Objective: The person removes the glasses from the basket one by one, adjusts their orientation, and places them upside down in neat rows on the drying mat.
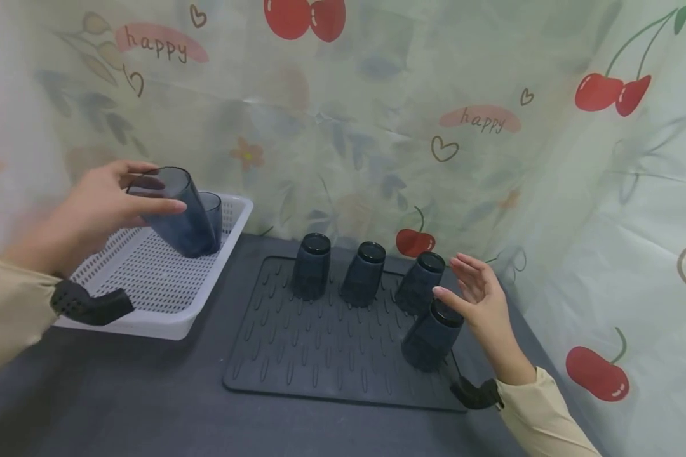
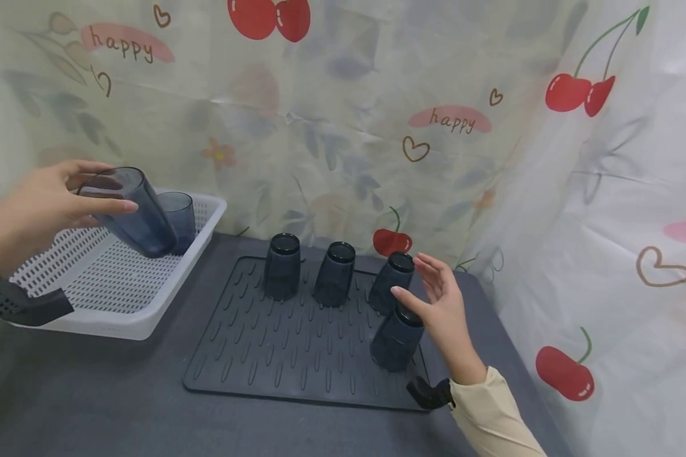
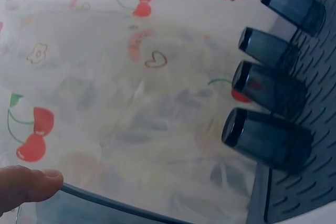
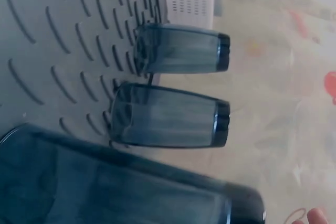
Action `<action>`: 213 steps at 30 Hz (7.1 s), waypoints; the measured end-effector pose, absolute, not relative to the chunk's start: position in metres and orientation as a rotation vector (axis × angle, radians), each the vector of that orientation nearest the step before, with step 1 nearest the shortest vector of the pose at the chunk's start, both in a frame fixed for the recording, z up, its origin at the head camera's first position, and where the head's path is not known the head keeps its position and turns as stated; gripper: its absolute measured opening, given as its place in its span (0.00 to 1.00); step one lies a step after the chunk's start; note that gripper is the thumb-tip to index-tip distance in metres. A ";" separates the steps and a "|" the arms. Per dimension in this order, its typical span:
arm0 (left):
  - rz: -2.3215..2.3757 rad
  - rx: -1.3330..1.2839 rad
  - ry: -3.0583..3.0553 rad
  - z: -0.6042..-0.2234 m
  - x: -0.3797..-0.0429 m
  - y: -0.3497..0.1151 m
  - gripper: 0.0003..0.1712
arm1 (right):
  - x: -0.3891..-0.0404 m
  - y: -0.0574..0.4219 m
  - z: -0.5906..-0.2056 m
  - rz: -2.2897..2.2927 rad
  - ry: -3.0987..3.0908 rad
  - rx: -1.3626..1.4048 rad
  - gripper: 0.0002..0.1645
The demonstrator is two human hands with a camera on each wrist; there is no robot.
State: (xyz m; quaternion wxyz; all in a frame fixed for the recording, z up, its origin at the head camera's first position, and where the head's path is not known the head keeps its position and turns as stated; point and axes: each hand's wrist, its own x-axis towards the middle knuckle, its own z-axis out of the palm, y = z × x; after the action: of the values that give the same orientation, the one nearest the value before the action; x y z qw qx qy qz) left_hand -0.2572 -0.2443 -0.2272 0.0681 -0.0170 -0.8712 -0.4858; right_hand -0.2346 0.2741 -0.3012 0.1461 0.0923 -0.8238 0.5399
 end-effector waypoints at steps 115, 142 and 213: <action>-2.491 -0.563 -2.061 -0.315 -0.202 -0.086 0.42 | -0.227 0.161 -0.345 2.004 -2.159 0.885 0.44; -2.167 -0.724 -2.483 -0.326 -0.208 -0.117 0.32 | -0.223 0.184 -0.339 1.951 -2.124 0.773 0.44; -2.243 -1.013 -2.629 -0.343 -0.207 -0.123 0.28 | -0.245 0.196 -0.369 1.771 -2.449 0.330 0.44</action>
State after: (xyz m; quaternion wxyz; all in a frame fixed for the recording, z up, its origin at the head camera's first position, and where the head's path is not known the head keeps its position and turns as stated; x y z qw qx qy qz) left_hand -0.2069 -0.1229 -0.3429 -0.2279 -0.2739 -0.7108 -0.6065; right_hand -0.2446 0.1961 -0.3687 0.0507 0.1083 -0.8044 0.5819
